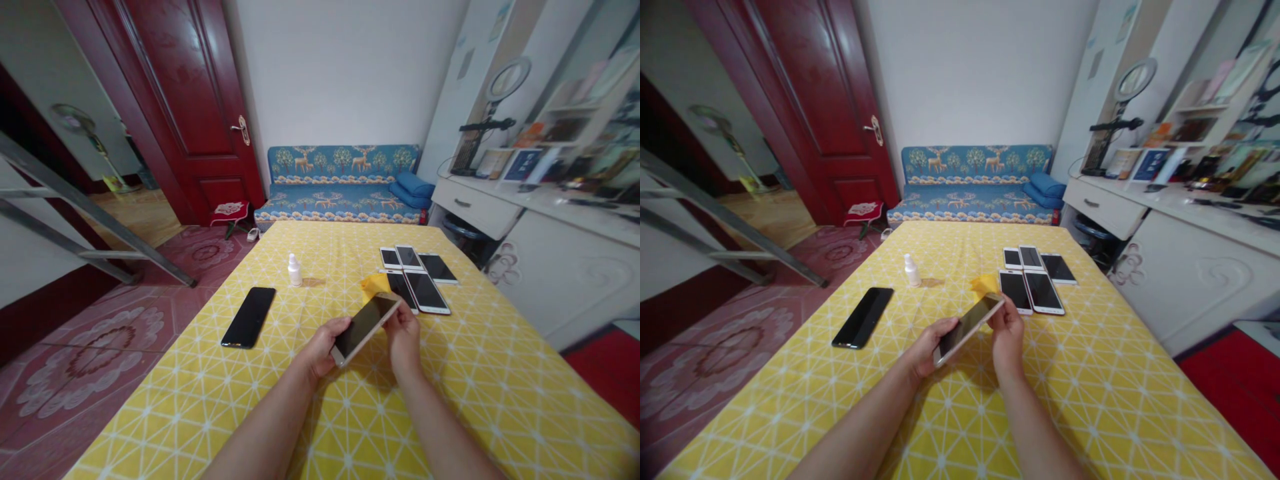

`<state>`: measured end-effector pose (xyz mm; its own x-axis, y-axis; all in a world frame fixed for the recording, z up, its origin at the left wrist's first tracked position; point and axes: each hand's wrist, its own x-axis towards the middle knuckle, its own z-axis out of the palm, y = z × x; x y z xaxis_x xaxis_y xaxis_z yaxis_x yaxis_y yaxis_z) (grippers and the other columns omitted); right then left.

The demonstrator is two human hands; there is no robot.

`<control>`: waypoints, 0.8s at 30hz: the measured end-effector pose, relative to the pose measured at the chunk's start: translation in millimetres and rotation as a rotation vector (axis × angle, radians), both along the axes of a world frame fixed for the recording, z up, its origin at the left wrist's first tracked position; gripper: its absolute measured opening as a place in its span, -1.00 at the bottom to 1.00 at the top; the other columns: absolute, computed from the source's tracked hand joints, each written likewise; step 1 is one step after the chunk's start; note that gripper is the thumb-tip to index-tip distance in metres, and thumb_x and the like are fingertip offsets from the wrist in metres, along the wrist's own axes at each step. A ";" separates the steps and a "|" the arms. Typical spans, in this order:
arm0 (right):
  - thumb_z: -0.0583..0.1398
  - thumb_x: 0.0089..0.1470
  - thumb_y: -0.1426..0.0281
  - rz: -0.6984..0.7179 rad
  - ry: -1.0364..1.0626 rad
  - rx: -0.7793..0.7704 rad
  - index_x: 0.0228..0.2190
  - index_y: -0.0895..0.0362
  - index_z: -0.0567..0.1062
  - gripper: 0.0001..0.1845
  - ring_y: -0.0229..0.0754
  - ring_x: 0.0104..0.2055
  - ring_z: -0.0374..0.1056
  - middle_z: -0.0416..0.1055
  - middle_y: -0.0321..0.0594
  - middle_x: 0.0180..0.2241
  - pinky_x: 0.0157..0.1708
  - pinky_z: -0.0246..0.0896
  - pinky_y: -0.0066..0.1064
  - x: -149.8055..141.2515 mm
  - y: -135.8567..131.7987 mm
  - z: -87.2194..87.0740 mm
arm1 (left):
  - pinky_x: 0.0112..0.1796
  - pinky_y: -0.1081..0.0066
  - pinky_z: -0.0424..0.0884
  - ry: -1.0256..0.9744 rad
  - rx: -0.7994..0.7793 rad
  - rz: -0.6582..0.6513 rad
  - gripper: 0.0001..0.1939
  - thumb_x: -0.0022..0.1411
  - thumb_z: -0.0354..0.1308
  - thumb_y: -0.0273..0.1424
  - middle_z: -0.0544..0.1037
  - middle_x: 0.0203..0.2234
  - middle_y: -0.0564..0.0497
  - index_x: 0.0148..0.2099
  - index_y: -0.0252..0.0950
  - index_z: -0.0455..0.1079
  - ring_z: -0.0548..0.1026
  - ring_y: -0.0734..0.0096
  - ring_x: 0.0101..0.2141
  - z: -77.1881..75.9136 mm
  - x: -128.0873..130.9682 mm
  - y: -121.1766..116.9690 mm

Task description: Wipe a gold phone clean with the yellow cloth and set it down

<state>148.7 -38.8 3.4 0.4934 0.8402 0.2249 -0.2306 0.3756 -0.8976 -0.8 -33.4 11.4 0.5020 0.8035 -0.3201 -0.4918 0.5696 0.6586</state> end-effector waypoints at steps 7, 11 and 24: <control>0.29 -0.02 0.15 0.133 -0.003 -0.059 0.00 0.05 0.47 -0.46 -0.05 -0.12 0.46 0.50 -0.13 -0.07 -0.16 0.40 -0.23 -12.8 -4.9 5.6 | -0.76 0.61 -0.03 -0.122 0.115 -0.182 -0.74 0.19 0.17 -0.23 0.29 -0.74 0.17 -0.33 -0.35 0.31 0.06 0.70 -0.83 -16.1 -1.4 9.4; 0.22 0.04 0.11 0.036 -0.162 -0.096 0.06 0.10 0.44 -0.42 0.03 -0.02 0.42 0.46 -0.06 0.01 -0.04 0.34 -0.11 -12.4 -5.2 1.8 | -0.75 0.61 -0.01 -0.127 0.129 -0.208 -0.70 0.17 0.19 -0.19 0.33 -0.71 0.14 -0.33 -0.34 0.30 0.07 0.71 -0.81 -16.0 -1.5 10.2; 0.09 0.19 0.23 -0.201 -0.566 -0.007 0.08 0.18 0.42 -0.51 0.00 0.05 0.41 0.44 0.00 0.03 0.00 0.35 -0.18 -18.8 -15.0 0.6 | -0.56 0.58 0.25 0.045 0.299 0.157 -0.51 0.16 0.21 -0.22 0.55 -0.30 0.02 0.14 -0.14 0.34 0.39 0.58 -0.55 -3.7 9.9 1.2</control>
